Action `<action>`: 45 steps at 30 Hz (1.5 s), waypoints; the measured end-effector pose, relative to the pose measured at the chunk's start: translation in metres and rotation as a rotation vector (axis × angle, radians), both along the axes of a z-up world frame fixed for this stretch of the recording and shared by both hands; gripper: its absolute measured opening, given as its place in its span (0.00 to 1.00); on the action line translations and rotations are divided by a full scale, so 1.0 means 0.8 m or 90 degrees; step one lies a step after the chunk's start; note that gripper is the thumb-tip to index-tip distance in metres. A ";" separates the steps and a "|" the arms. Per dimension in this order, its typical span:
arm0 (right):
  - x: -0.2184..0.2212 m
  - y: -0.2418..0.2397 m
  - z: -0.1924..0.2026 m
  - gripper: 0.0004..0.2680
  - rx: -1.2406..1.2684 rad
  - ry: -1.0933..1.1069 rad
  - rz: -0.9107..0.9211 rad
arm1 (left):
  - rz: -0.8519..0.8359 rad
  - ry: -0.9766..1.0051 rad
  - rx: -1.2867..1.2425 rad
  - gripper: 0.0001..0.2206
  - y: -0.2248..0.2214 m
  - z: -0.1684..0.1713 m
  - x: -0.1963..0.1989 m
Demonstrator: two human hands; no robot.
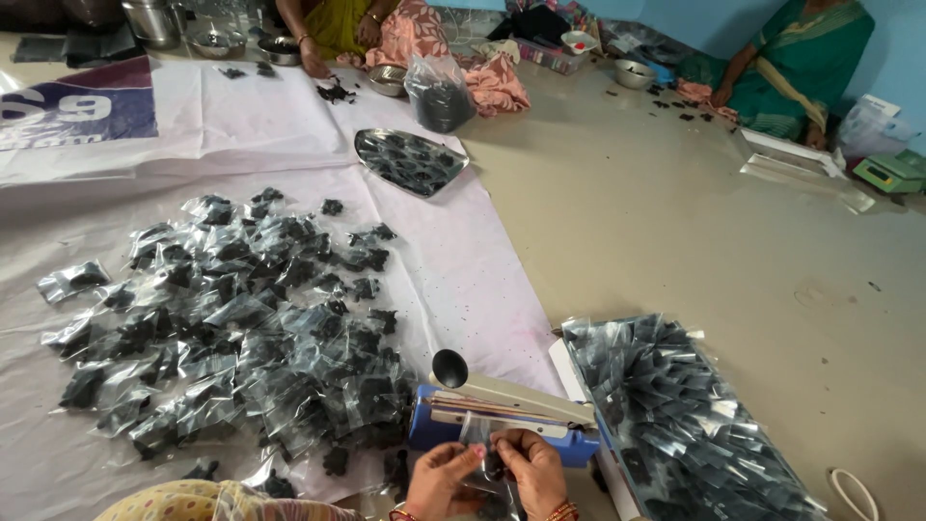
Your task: Seal small black components into plastic bags using a heat sealer.
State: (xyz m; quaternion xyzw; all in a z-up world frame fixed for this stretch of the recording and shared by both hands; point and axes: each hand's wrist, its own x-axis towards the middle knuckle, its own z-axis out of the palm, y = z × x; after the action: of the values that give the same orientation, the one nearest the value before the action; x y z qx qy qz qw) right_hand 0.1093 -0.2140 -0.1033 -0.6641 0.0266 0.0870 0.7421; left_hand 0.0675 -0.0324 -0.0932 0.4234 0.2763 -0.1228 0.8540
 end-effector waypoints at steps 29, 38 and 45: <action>0.137 0.193 0.148 0.22 -0.489 -0.337 0.367 | 0.012 -0.018 -0.070 0.10 -0.055 -0.066 0.064; 0.133 0.200 0.145 0.22 -0.549 -0.356 0.362 | 0.051 -0.007 -0.071 0.08 -0.055 -0.072 0.059; 0.134 0.199 0.148 0.22 -0.595 -0.368 0.344 | 0.024 -0.048 -0.104 0.08 -0.045 -0.108 0.078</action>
State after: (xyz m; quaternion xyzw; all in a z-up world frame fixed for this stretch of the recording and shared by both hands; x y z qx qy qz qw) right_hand 0.2166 -0.0545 0.0155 -0.8992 -0.3101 0.0678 0.3012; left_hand 0.1296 -0.0684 -0.1800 0.3512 0.2412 -0.1130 0.8976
